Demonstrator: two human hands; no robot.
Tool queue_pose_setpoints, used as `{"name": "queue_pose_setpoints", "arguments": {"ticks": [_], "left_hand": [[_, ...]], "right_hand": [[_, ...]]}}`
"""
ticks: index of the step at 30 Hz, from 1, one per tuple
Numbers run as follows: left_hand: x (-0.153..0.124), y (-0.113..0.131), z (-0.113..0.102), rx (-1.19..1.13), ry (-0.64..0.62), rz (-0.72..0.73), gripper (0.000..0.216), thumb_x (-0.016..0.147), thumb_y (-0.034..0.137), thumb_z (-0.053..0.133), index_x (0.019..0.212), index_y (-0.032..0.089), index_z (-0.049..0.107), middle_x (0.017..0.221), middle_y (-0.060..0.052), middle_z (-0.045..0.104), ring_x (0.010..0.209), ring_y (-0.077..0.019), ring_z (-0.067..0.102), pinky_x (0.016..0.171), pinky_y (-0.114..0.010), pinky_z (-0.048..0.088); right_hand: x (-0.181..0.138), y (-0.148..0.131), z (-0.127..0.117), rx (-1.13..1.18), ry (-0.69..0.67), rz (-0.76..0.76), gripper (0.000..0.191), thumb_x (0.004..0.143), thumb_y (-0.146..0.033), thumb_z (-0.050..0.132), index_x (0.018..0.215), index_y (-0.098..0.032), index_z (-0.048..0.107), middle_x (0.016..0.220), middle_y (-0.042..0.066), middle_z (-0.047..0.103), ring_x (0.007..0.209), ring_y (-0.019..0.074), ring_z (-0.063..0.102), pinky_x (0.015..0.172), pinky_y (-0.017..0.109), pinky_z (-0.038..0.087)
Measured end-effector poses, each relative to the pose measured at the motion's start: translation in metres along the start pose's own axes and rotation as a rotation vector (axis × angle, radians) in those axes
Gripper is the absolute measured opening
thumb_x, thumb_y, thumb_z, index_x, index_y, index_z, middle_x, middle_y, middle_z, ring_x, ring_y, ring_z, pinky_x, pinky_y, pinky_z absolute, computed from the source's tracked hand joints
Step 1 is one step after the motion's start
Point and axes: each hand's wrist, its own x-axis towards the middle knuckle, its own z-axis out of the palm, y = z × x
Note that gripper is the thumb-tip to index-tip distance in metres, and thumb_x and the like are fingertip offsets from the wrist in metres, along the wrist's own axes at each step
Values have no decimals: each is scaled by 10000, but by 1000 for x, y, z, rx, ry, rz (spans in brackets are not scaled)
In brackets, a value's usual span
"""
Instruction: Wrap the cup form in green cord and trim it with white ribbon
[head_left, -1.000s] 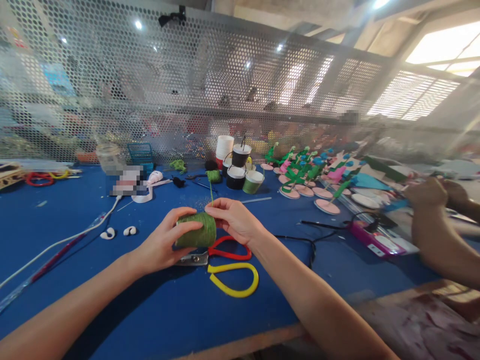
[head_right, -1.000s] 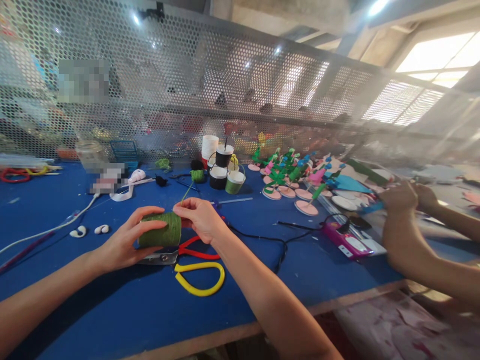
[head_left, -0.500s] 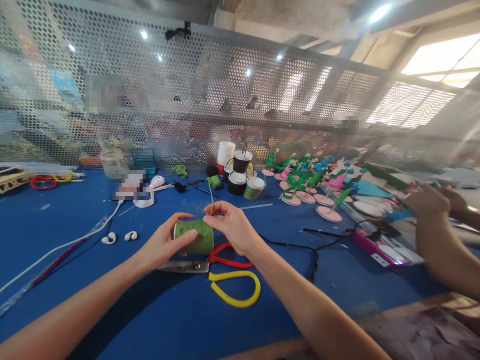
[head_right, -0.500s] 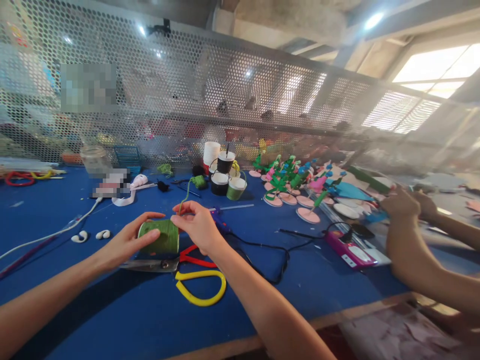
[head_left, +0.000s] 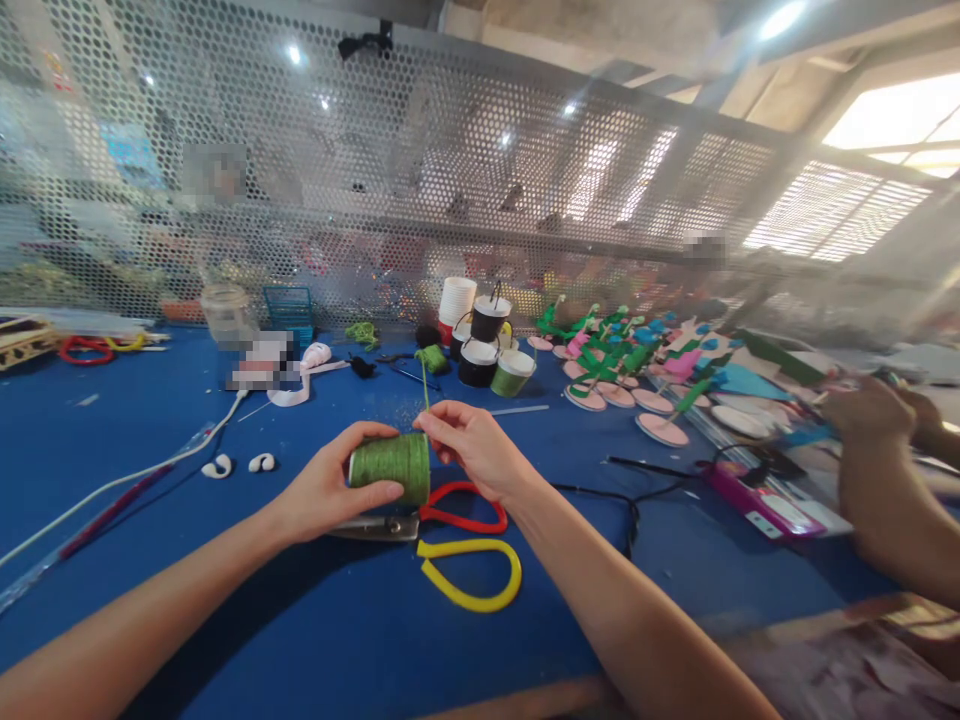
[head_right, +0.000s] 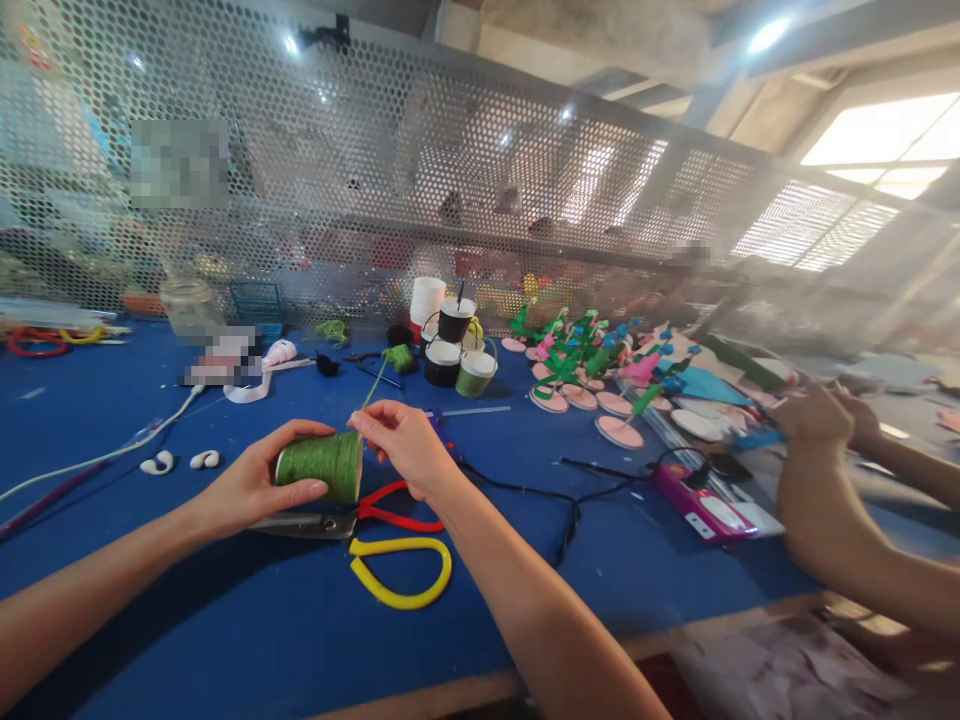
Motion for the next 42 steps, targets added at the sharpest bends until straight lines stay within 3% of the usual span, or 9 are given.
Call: {"name": "queue_pose_setpoints", "arguments": {"ticks": [9,18,24,28,36,39,42], "left_hand": [[-1,1,-1,34,-13,97,405,692,337,626,1038,186,481,996,-48,560,845,-191,544,638,-256,452],[-1,0,0,12,-41,49,446,678,365,635,1053,188,470,900,-27,574,734,-167,551,647,-278,467],[-1,-2,1,32,-69,33,442,674,401,629,1018,178,464,852,-15,556,701,-156,537,629,-280,467],[-2,-7,3,58,-51,104,423,654,396,658,948,180,444,807,1,539,676,-148,538,608,-276,469],[-2,-11,5,214,-38,308,463,709,363,635,1110,189,484,1128,-109,577,1049,-256,540,893,-388,429],[-1,-9,2,263,-34,287,419,720,389,619,1076,184,535,1033,-88,612,951,-236,577,838,-362,459],[1,-9,-1,234,21,253,425,729,408,602,1078,175,537,988,-74,612,864,-206,590,771,-323,485]], "right_hand": [[2,3,-1,-11,27,0,350,534,-468,724,643,-172,572,520,-72,464,452,65,375,453,236,288],[3,0,-2,-71,24,-79,249,628,-424,660,680,-181,643,555,-46,493,508,81,379,482,241,281],[14,-8,8,-127,-111,-99,160,620,-335,662,645,-177,650,577,-45,547,546,83,421,550,245,315],[26,-12,14,-182,-200,-100,128,631,-295,650,612,-171,628,518,-65,523,506,71,418,536,235,324],[52,-11,27,-384,-264,18,138,619,-191,677,502,-156,611,462,-46,557,451,70,456,478,216,346],[56,-16,14,-420,-186,19,128,664,-173,635,538,-156,621,480,-24,576,415,76,469,423,214,330],[54,-23,-17,-452,16,-25,79,703,-161,579,639,-165,623,494,-37,543,418,69,461,418,203,332]]}}
